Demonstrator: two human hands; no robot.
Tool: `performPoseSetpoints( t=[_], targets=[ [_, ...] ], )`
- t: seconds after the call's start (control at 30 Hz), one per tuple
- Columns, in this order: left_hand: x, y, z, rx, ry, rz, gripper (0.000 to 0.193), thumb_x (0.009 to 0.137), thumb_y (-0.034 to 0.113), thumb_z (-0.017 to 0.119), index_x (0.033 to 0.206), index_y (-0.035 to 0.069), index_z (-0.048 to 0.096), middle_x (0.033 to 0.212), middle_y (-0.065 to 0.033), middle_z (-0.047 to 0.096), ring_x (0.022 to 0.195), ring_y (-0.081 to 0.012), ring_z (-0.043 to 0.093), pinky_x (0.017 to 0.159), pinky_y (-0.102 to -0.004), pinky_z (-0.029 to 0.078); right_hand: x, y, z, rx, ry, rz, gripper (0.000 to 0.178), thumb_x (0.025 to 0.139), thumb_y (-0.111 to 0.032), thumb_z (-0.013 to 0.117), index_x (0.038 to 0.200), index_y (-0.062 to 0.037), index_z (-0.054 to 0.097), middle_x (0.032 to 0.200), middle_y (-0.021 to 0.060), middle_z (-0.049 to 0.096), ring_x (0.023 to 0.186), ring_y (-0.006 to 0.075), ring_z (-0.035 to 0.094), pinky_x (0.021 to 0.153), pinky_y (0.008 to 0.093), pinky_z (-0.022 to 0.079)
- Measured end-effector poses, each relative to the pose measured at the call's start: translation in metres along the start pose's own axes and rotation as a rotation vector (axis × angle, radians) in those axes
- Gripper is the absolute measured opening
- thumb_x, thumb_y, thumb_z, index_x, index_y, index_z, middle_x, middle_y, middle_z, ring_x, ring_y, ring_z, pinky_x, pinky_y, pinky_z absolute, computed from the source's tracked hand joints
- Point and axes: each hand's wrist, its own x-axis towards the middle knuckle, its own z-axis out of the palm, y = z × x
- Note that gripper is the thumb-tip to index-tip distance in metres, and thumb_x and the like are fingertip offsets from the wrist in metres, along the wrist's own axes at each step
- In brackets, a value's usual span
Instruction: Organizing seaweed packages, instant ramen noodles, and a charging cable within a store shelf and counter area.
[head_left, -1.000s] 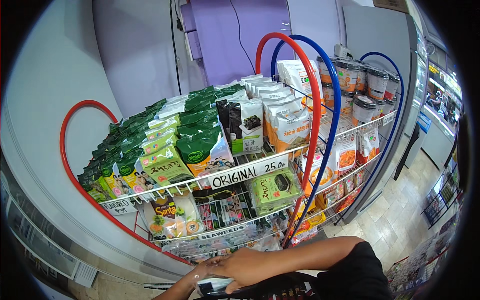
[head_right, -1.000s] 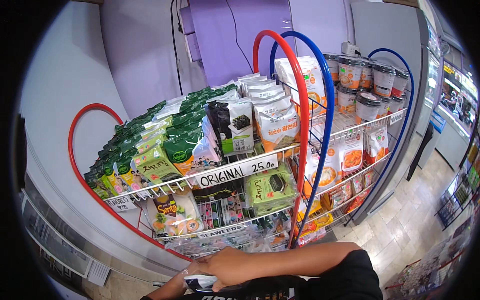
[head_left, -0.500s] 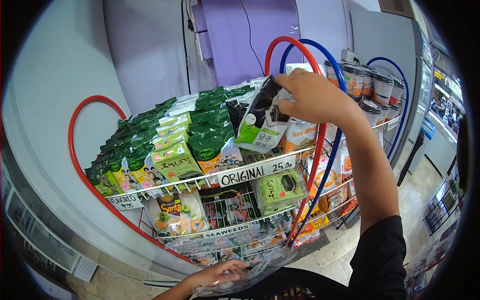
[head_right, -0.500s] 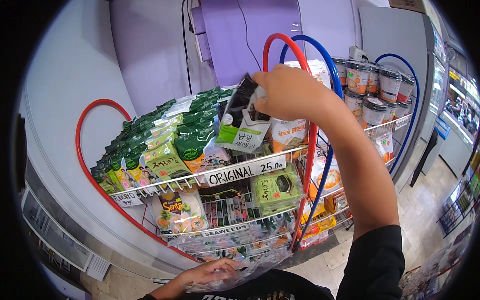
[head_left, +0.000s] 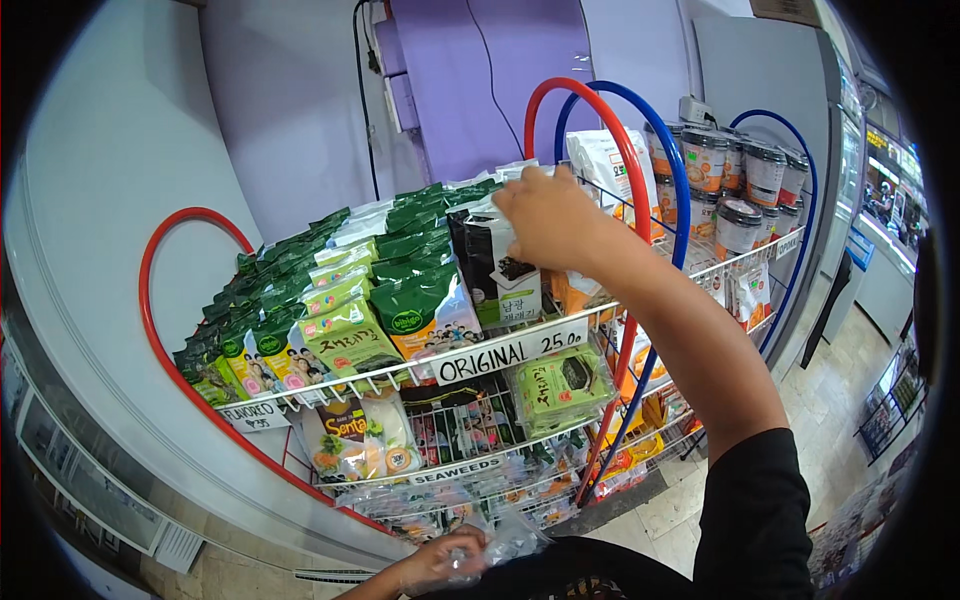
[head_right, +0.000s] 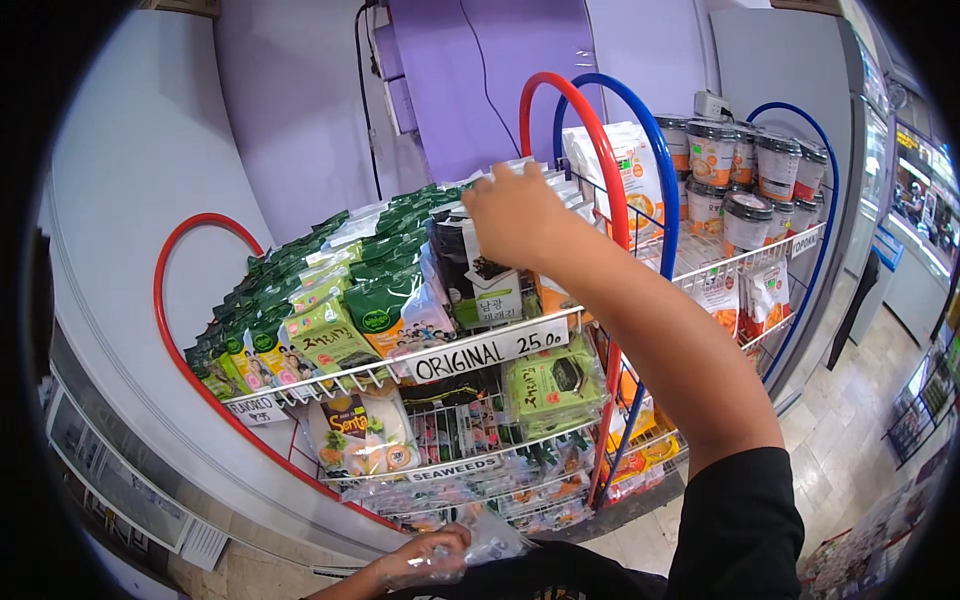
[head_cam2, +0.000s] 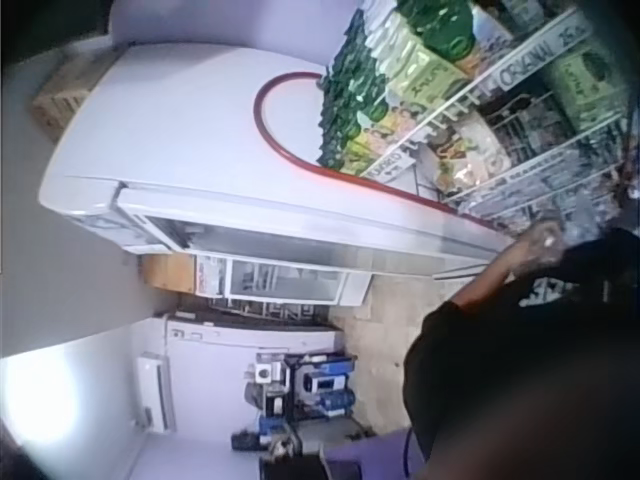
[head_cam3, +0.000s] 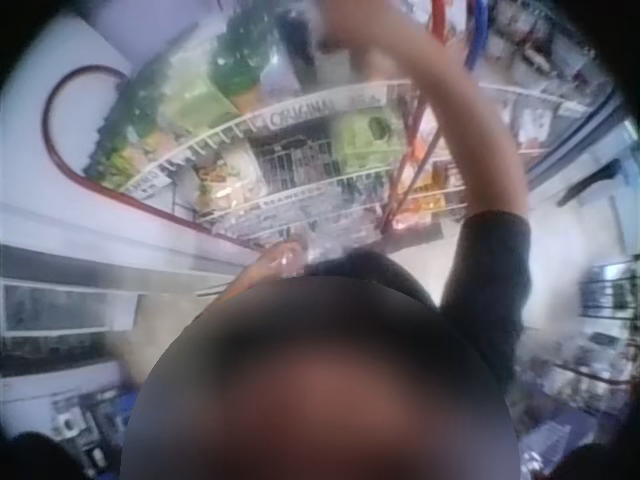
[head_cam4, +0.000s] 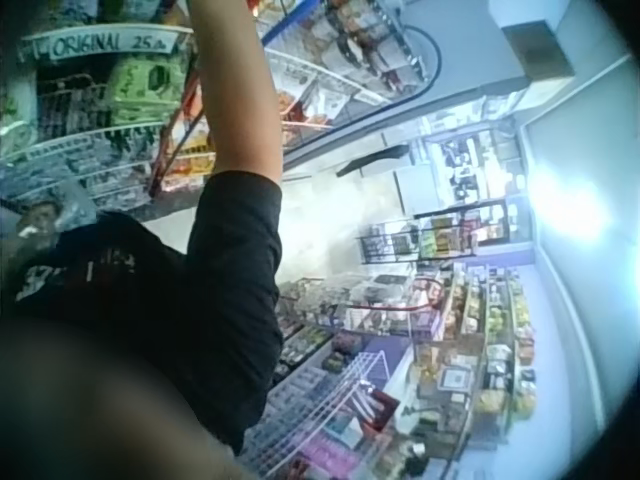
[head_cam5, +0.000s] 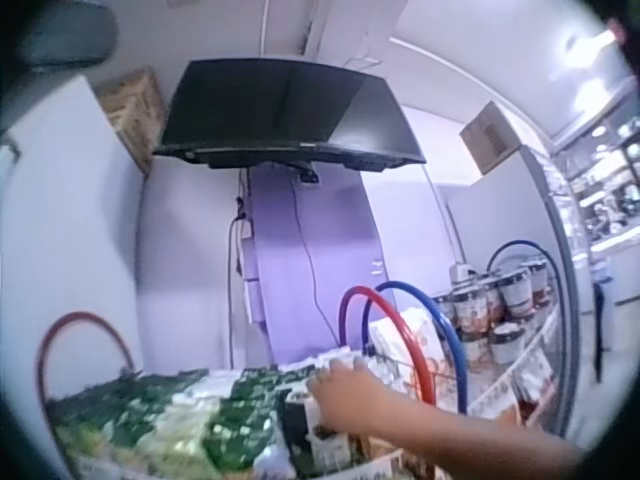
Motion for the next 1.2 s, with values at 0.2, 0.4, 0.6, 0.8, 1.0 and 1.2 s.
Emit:
performPoseSetpoints(
  t=[0.2,0.4,0.6,0.8,1.0,1.2],
  targets=[
    [-0.019,-0.021,0.015,-0.508,0.498,-0.287,0.033,0.089,0.030,0.054,0.105,0.002,0.057,0.123,-0.0080,0.054,0.113,-0.0196,0.051,0.100,-0.0304,0.035,-0.062,0.050,-0.038,0.463,0.252,0.026,0.054,0.076,-0.029,0.066,0.121,-0.0032,0.052,0.110,0.0148,0.060,0.105,0.0315,0.056,0.092,0.0389,0.041],
    [-0.027,-0.056,0.002,-0.301,0.307,-0.291,0.055,0.092,0.044,0.043,0.125,0.000,0.045,0.120,-0.0127,0.054,0.108,-0.0159,0.053,0.099,-0.0295,0.037,-0.081,0.020,0.006,0.151,0.169,0.047,0.082,0.073,-0.048,0.063,0.133,0.0019,0.036,0.124,0.0231,0.049,0.117,0.0347,0.044,0.101,0.0403,0.033],
    [-0.023,-0.043,0.009,-0.478,0.364,0.022,0.056,0.093,0.046,0.040,0.120,-0.003,0.048,0.113,-0.0100,0.056,0.105,-0.0179,0.054,0.096,-0.0316,0.038,-0.067,0.020,0.029,-0.371,0.141,0.133,0.116,0.064,-0.079,0.050,0.141,0.0022,0.021,0.135,0.0217,0.041,0.137,0.0287,0.019,0.112,0.0462,0.006],
    [-0.022,-0.046,0.008,-0.531,0.475,0.027,0.050,0.092,0.040,0.044,0.119,-0.002,0.049,0.113,-0.0097,0.056,0.103,-0.0171,0.054,0.095,-0.0308,0.039,-0.086,0.014,0.012,-0.274,0.197,0.082,0.112,0.058,-0.065,0.068,0.140,-0.0015,0.027,0.132,0.0184,0.045,0.135,0.0293,0.024,0.110,0.0487,0.012],
    [-0.034,-0.053,0.008,-0.615,0.627,0.039,0.044,0.090,0.033,0.048,0.117,-0.002,0.050,0.112,-0.0093,0.056,0.102,-0.0162,0.055,0.093,-0.0298,0.041,-0.091,-0.024,0.005,0.068,0.354,-0.283,0.051,0.075,-0.031,0.066,0.117,-0.0043,0.052,0.111,0.0104,0.058,0.123,0.0278,0.041,0.104,0.0471,0.025],
    [-0.020,-0.041,0.002,-0.665,0.716,0.001,0.038,0.089,0.025,0.052,0.116,-0.001,0.051,0.112,-0.0090,0.057,0.100,-0.0153,0.055,0.091,-0.0288,0.042,-0.015,-0.005,0.009,-0.097,0.402,-0.131,0.024,0.078,-0.012,0.054,0.101,-0.0081,0.058,0.081,0.0075,0.064,0.099,0.0232,0.056,0.088,0.0419,0.036]
  ],
)
